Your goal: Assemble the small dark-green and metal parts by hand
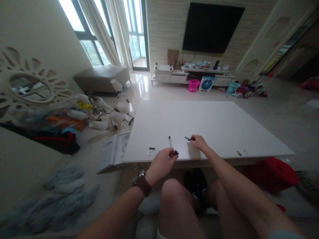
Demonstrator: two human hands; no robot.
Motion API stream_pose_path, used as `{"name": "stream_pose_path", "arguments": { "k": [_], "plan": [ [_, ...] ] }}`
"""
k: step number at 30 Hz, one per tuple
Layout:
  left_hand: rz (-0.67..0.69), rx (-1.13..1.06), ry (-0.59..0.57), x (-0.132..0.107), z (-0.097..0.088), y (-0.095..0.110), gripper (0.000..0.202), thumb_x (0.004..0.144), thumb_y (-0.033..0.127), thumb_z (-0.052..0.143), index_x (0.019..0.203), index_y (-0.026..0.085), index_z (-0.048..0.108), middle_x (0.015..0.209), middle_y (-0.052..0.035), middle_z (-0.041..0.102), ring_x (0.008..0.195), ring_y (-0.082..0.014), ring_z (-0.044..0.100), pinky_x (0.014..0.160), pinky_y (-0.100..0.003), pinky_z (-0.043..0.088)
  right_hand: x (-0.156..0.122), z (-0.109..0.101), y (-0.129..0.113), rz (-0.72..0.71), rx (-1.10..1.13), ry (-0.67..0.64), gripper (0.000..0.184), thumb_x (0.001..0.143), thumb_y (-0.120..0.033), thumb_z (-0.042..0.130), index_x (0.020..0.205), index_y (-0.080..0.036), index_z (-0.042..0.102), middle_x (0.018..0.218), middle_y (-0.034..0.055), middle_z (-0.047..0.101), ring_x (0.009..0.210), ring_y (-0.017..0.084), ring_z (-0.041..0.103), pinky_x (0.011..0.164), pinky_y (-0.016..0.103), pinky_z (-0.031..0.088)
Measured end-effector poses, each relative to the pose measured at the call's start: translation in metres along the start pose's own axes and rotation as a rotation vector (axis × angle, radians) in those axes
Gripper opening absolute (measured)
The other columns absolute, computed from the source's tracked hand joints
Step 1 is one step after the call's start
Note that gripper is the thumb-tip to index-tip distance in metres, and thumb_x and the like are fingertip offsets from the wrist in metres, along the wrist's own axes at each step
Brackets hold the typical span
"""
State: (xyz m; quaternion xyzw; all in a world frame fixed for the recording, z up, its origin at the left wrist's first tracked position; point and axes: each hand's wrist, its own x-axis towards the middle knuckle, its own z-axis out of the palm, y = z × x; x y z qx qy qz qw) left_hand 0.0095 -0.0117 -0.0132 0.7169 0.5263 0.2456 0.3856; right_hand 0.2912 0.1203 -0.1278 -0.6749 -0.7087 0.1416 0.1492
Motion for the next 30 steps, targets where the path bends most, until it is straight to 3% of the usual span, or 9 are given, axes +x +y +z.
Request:
{"name": "stream_pose_path", "arguments": {
  "k": [5,10,18,25,30],
  "plan": [
    [0.112,0.123,-0.098,-0.006,0.002,0.002,0.013,0.091,0.029,0.058,0.083,0.02,0.062,0.088,-0.0047,0.069,0.081,-0.02,0.061,0.071,-0.03,0.04,0.016,0.037,-0.022,-0.043,0.007,-0.049,0.015,0.081,-0.012,0.061,0.083,-0.019,0.074,0.087,0.005,0.076,0.082,0.017,0.066,0.075,0.024,0.045],
    [0.18,0.249,-0.151,-0.008,0.001,0.002,0.011,0.092,0.029,0.058,0.084,0.02,0.059,0.091,-0.0043,0.068,0.083,-0.021,0.061,0.071,-0.031,0.041,0.027,0.048,-0.036,-0.079,-0.012,-0.097,0.015,0.077,-0.011,0.063,0.08,-0.019,0.075,0.085,0.005,0.076,0.081,0.017,0.065,0.072,0.024,0.044],
    [0.19,0.334,-0.227,-0.01,0.003,0.001,0.01,0.093,0.029,0.057,0.089,0.021,0.061,0.095,-0.0052,0.068,0.084,-0.0205,0.063,0.072,-0.03,0.044,0.022,0.044,-0.03,-0.069,-0.018,-0.16,0.015,0.075,-0.012,0.066,0.086,-0.019,0.074,0.086,0.0038,0.075,0.078,0.016,0.064,0.068,0.023,0.043],
    [0.215,0.376,-0.263,-0.011,0.007,0.0,0.01,0.093,0.027,0.056,0.089,0.021,0.062,0.095,-0.0054,0.068,0.084,-0.0209,0.063,0.071,-0.031,0.044,0.006,0.029,-0.014,-0.075,-0.018,-0.235,0.023,0.072,-0.01,0.068,0.091,-0.022,0.073,0.081,-0.0001,0.075,0.071,0.013,0.063,0.063,0.021,0.042],
    [0.248,0.382,-0.296,-0.013,0.012,-0.002,0.01,0.092,0.027,0.056,0.088,0.02,0.063,0.097,-0.0057,0.07,0.085,-0.0213,0.064,0.072,-0.031,0.045,0.001,0.018,0.005,-0.079,-0.009,-0.218,0.017,0.077,-0.024,0.071,0.093,-0.02,0.072,0.079,0.0026,0.073,0.069,0.016,0.062,0.063,0.024,0.042]
  ]
}}
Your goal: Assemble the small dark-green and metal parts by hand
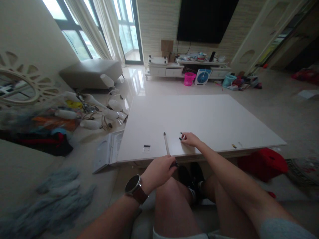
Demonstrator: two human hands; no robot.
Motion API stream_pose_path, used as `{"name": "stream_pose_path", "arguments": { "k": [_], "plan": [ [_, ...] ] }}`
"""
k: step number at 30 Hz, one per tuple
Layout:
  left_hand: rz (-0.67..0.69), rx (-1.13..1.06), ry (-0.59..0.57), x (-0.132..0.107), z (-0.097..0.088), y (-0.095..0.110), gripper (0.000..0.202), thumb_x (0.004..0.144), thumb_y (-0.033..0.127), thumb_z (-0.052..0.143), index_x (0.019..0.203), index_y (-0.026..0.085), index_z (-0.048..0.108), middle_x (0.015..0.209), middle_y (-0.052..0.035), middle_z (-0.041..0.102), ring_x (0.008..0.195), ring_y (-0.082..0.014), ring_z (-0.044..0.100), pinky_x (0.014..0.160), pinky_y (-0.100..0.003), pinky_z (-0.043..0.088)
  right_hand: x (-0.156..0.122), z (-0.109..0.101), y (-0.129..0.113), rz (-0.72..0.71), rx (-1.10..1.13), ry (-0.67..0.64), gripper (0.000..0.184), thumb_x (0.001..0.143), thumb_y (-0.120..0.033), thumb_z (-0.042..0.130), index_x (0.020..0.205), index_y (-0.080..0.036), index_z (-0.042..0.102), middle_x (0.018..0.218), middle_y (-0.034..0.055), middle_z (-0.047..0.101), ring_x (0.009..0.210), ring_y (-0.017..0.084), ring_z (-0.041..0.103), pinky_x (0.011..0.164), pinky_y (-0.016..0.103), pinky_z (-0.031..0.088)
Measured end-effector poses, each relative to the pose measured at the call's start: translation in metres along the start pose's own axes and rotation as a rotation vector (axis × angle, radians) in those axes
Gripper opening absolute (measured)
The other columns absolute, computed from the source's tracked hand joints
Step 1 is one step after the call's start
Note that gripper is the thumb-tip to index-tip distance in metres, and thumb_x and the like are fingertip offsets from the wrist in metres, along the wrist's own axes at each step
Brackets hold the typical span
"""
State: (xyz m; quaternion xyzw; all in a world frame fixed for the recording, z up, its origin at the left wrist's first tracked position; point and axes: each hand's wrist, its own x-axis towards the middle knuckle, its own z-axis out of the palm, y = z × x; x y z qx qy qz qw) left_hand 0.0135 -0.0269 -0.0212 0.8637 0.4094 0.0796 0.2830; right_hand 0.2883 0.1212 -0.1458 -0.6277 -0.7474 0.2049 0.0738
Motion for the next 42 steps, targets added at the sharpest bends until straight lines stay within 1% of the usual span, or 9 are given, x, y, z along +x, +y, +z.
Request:
{"name": "stream_pose_path", "arguments": {
  "k": [4,9,14,19,22,25,29,34,42],
  "plan": [
    [0.022,0.021,-0.014,0.0,0.002,-0.002,0.009,0.092,0.028,0.058,0.09,0.021,0.063,0.099,-0.0057,0.07,0.088,-0.0224,0.065,0.075,-0.032,0.047,0.002,-0.008,0.01,-0.069,0.025,0.036,0.023,0.083,-0.02,0.063,0.103,-0.018,0.073,0.083,0.0039,0.071,0.071,0.016,0.061,0.068,0.025,0.044],
    [0.007,0.038,-0.023,-0.002,0.0,-0.002,0.01,0.093,0.028,0.056,0.09,0.021,0.063,0.1,-0.0059,0.071,0.088,-0.0231,0.066,0.074,-0.033,0.047,0.006,-0.007,0.014,-0.207,0.064,-0.026,0.037,0.072,0.001,0.058,0.095,-0.02,0.078,0.097,0.0035,0.065,0.074,0.012,0.06,0.072,0.021,0.046],
    [-0.006,0.054,-0.046,-0.004,-0.002,0.001,0.011,0.094,0.029,0.056,0.09,0.021,0.062,0.1,-0.0063,0.07,0.092,-0.0249,0.067,0.077,-0.034,0.048,0.008,-0.004,0.015,-0.226,0.071,-0.027,0.027,0.071,-0.006,0.066,0.093,-0.018,0.076,0.097,0.0032,0.059,0.066,0.011,0.055,0.064,0.021,0.044],
    [-0.02,0.064,-0.076,-0.005,-0.001,0.005,0.01,0.094,0.028,0.055,0.091,0.021,0.061,0.102,-0.0069,0.069,0.094,-0.0249,0.067,0.078,-0.034,0.049,0.006,-0.004,0.012,-0.223,0.055,-0.03,0.022,0.073,-0.011,0.07,0.092,-0.021,0.076,0.1,0.0022,0.059,0.073,0.011,0.057,0.069,0.021,0.045],
    [-0.023,0.071,-0.092,-0.005,-0.001,0.006,0.009,0.093,0.026,0.055,0.091,0.021,0.062,0.103,-0.0074,0.069,0.094,-0.0249,0.067,0.078,-0.034,0.049,0.005,-0.004,0.012,-0.164,0.019,-0.006,0.005,0.078,-0.022,0.073,0.082,-0.021,0.075,0.099,0.0027,0.06,0.072,0.012,0.057,0.068,0.023,0.044],
    [-0.028,0.076,-0.104,-0.005,-0.001,0.007,0.009,0.093,0.027,0.055,0.091,0.021,0.061,0.103,-0.0072,0.069,0.094,-0.0247,0.067,0.078,-0.034,0.049,0.003,-0.005,0.013,-0.088,-0.028,0.044,0.01,0.08,-0.028,0.072,0.077,-0.019,0.072,0.095,0.0045,0.059,0.072,0.015,0.057,0.067,0.026,0.043],
    [-0.036,0.083,-0.112,-0.005,-0.001,0.007,0.009,0.094,0.027,0.055,0.091,0.021,0.061,0.102,-0.0067,0.069,0.093,-0.0248,0.067,0.078,-0.034,0.05,0.004,-0.007,0.015,-0.063,-0.053,0.107,0.009,0.08,-0.027,0.072,0.084,-0.018,0.071,0.098,0.007,0.061,0.082,0.019,0.059,0.074,0.028,0.046],
    [-0.031,0.092,-0.108,-0.005,0.0,0.007,0.01,0.094,0.028,0.055,0.093,0.021,0.062,0.103,-0.0074,0.069,0.094,-0.0248,0.067,0.078,-0.034,0.05,0.008,-0.015,0.02,-0.191,-0.016,0.07,0.007,0.071,-0.015,0.077,0.075,-0.019,0.073,0.11,0.0075,0.067,0.11,0.024,0.059,0.098,0.033,0.045],
    [-0.023,0.102,-0.11,-0.006,-0.001,0.008,0.011,0.094,0.028,0.054,0.093,0.021,0.063,0.103,-0.0074,0.07,0.093,-0.0254,0.068,0.077,-0.035,0.05,0.009,-0.022,0.029,-0.286,0.023,-0.04,0.023,0.072,-0.011,0.073,0.089,-0.024,0.082,0.12,0.0054,0.073,0.114,0.027,0.065,0.102,0.037,0.049]
  ]
}}
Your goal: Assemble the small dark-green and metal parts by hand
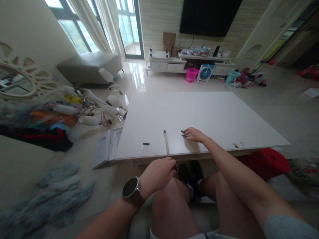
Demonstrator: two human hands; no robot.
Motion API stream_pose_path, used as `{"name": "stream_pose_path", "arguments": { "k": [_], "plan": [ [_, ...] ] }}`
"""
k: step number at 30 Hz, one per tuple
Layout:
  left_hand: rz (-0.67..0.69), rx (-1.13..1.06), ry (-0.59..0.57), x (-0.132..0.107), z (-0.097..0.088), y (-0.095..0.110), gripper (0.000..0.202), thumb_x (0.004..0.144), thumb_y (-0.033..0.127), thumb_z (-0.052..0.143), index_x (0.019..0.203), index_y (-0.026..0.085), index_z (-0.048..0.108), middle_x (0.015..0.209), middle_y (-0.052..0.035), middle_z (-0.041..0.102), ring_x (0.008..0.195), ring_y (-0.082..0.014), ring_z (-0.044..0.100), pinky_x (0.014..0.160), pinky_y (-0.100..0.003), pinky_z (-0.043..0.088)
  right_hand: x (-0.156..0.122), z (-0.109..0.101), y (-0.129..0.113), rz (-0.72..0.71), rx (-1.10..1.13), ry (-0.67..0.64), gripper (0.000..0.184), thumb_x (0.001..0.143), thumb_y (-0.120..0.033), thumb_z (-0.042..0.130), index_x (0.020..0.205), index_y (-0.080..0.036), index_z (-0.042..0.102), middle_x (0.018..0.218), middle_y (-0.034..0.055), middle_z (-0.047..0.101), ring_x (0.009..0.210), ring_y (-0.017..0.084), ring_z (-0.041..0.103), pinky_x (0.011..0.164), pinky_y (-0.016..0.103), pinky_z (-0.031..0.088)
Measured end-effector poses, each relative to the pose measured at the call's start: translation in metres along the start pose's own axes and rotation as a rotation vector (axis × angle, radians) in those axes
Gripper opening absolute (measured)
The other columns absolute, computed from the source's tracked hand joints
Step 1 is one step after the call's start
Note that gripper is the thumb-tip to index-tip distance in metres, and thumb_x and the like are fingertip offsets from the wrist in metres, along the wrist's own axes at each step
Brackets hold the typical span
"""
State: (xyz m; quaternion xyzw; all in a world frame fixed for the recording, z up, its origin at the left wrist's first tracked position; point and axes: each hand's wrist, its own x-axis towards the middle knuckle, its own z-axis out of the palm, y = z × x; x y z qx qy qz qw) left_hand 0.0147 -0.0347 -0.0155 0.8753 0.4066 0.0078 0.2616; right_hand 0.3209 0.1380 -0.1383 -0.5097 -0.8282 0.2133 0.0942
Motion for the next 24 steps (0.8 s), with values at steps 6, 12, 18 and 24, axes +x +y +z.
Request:
{"name": "stream_pose_path", "arguments": {
  "k": [6,12,18,24],
  "plan": [
    [0.008,0.001,0.007,-0.0001,0.0009,-0.0008,0.01,0.094,0.028,0.055,0.092,0.021,0.062,0.103,-0.0071,0.069,0.093,-0.0255,0.068,0.076,-0.034,0.05,0.0019,-0.0006,-0.0003,-0.007,-0.007,-0.004,0.026,0.077,-0.015,0.072,0.099,-0.022,0.081,0.122,0.0072,0.073,0.114,0.027,0.066,0.104,0.037,0.049],
    [0.007,0.0,0.009,-0.0002,0.0022,-0.0012,0.01,0.094,0.028,0.054,0.092,0.021,0.061,0.102,-0.0072,0.069,0.092,-0.0256,0.068,0.076,-0.035,0.05,0.0,-0.0055,-0.0022,-0.034,-0.02,-0.03,0.019,0.078,-0.017,0.073,0.093,-0.024,0.082,0.128,0.0068,0.07,0.118,0.028,0.064,0.105,0.039,0.048],
    [0.005,0.014,-0.005,-0.0006,0.0022,-0.0008,0.01,0.094,0.029,0.055,0.093,0.021,0.062,0.103,-0.0065,0.069,0.094,-0.0258,0.069,0.078,-0.035,0.051,-0.0017,-0.007,-0.0008,-0.059,-0.044,-0.069,0.021,0.077,-0.019,0.073,0.094,-0.024,0.083,0.134,0.0073,0.067,0.123,0.03,0.061,0.11,0.043,0.044],
    [0.004,0.02,0.001,-0.0004,0.0015,0.0002,0.011,0.094,0.028,0.054,0.094,0.021,0.063,0.102,-0.0056,0.069,0.093,-0.0252,0.069,0.077,-0.035,0.052,-0.0017,-0.0054,0.0006,-0.068,-0.087,-0.039,0.033,0.075,-0.02,0.074,0.108,-0.02,0.08,0.143,0.0143,0.058,0.132,0.034,0.052,0.114,0.05,0.039]
  ]
}}
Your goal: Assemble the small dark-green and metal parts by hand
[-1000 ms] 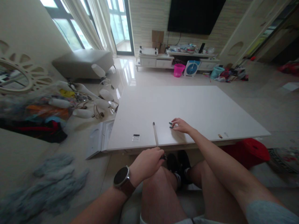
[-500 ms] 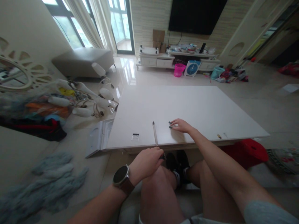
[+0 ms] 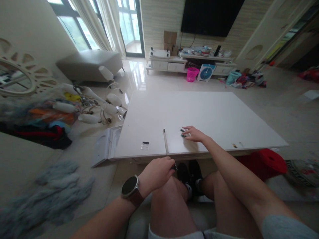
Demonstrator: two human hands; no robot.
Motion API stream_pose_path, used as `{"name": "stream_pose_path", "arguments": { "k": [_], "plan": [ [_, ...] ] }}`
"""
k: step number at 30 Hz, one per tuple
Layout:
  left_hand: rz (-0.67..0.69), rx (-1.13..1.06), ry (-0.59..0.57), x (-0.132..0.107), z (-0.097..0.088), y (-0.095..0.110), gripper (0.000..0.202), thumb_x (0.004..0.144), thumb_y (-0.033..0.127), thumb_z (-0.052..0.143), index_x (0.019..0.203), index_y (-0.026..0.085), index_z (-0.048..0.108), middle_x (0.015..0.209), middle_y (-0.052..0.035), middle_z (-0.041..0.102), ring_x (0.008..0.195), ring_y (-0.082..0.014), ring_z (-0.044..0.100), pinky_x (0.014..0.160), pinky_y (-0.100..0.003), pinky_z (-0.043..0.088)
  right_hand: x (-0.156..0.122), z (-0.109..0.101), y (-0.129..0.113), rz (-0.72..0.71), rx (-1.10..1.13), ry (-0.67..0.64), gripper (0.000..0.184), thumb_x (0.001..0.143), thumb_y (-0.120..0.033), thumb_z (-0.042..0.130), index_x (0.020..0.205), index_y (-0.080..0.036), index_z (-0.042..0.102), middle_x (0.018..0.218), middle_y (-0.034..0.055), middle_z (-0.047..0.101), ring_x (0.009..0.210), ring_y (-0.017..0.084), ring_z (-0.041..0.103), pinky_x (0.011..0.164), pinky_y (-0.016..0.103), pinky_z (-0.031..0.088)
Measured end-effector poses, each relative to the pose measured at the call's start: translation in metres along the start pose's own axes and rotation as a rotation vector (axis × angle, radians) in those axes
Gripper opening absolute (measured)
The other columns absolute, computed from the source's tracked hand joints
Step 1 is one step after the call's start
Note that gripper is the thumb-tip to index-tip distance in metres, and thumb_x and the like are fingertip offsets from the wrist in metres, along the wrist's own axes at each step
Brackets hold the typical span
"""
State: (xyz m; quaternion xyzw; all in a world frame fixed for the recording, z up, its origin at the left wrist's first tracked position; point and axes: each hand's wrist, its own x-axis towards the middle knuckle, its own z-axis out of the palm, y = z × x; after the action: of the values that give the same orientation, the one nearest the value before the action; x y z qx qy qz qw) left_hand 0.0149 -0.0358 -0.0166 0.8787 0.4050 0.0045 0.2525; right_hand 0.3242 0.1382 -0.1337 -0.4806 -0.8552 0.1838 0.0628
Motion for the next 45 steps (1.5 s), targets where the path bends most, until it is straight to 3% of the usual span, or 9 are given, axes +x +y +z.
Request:
{"name": "stream_pose_path", "arguments": {
  "k": [6,11,15,26,32,35,39,45],
  "plan": [
    [-0.002,0.007,-0.004,0.0,-0.001,0.0,0.01,0.094,0.028,0.055,0.093,0.021,0.062,0.102,-0.0061,0.069,0.092,-0.0248,0.069,0.076,-0.035,0.052,0.003,-0.001,-0.001,-0.035,-0.009,0.01,0.013,0.083,-0.025,0.07,0.082,-0.021,0.083,0.111,0.0115,0.071,0.107,0.027,0.062,0.102,0.043,0.046],
    [0.007,0.011,0.002,-0.001,0.0,-0.001,0.01,0.094,0.028,0.054,0.092,0.021,0.061,0.101,-0.0058,0.069,0.091,-0.0254,0.069,0.075,-0.035,0.052,0.005,0.003,-0.006,-0.049,0.01,-0.045,0.014,0.08,-0.017,0.069,0.087,-0.018,0.082,0.099,0.009,0.073,0.094,0.022,0.067,0.09,0.033,0.05],
    [0.008,0.011,0.002,-0.001,0.0,0.0,0.01,0.094,0.028,0.053,0.092,0.021,0.061,0.102,-0.006,0.07,0.091,-0.025,0.069,0.074,-0.035,0.052,0.005,0.004,-0.009,-0.036,0.01,-0.032,0.017,0.08,-0.018,0.07,0.093,-0.016,0.08,0.103,0.0095,0.071,0.097,0.022,0.068,0.088,0.031,0.05],
    [0.023,0.025,0.014,-0.001,0.003,-0.002,0.011,0.094,0.027,0.052,0.091,0.021,0.061,0.1,-0.0053,0.069,0.089,-0.0253,0.069,0.073,-0.035,0.052,0.013,0.016,-0.009,0.095,-0.073,-0.003,0.027,0.082,-0.02,0.068,0.107,-0.014,0.076,0.123,0.0144,0.067,0.114,0.027,0.062,0.104,0.035,0.046],
    [0.023,0.025,0.012,0.0,0.003,0.0,0.012,0.094,0.029,0.053,0.092,0.021,0.062,0.1,-0.0053,0.069,0.09,-0.0247,0.069,0.073,-0.034,0.052,0.011,0.017,-0.008,0.184,-0.097,0.087,0.043,0.084,-0.02,0.068,0.126,-0.011,0.067,0.135,0.018,0.06,0.122,0.029,0.057,0.11,0.039,0.041],
    [0.023,0.029,0.01,0.0,0.003,0.0,0.011,0.094,0.029,0.055,0.09,0.021,0.061,0.099,-0.0053,0.069,0.089,-0.0243,0.069,0.072,-0.034,0.051,0.014,0.014,-0.014,0.184,-0.075,0.141,0.039,0.085,-0.018,0.065,0.123,-0.011,0.067,0.131,0.0167,0.063,0.121,0.027,0.056,0.11,0.039,0.041],
    [0.038,0.003,0.063,0.001,0.0,0.003,0.01,0.095,0.028,0.053,0.091,0.021,0.059,0.099,-0.0043,0.068,0.088,-0.0223,0.067,0.073,-0.033,0.049,0.026,0.019,-0.046,0.125,-0.027,0.184,0.026,0.088,-0.018,0.063,0.113,-0.014,0.07,0.119,0.0127,0.067,0.115,0.024,0.057,0.106,0.038,0.044],
    [-0.005,-0.101,0.249,0.002,-0.009,0.013,0.01,0.096,0.028,0.05,0.093,0.021,0.056,0.096,-0.0035,0.066,0.079,-0.018,0.063,0.069,-0.031,0.045,0.049,0.043,-0.143,-0.146,0.06,0.18,0.022,0.091,-0.019,0.061,0.111,-0.016,0.069,0.113,0.0102,0.067,0.11,0.022,0.056,0.1,0.037,0.045]
  ]
}}
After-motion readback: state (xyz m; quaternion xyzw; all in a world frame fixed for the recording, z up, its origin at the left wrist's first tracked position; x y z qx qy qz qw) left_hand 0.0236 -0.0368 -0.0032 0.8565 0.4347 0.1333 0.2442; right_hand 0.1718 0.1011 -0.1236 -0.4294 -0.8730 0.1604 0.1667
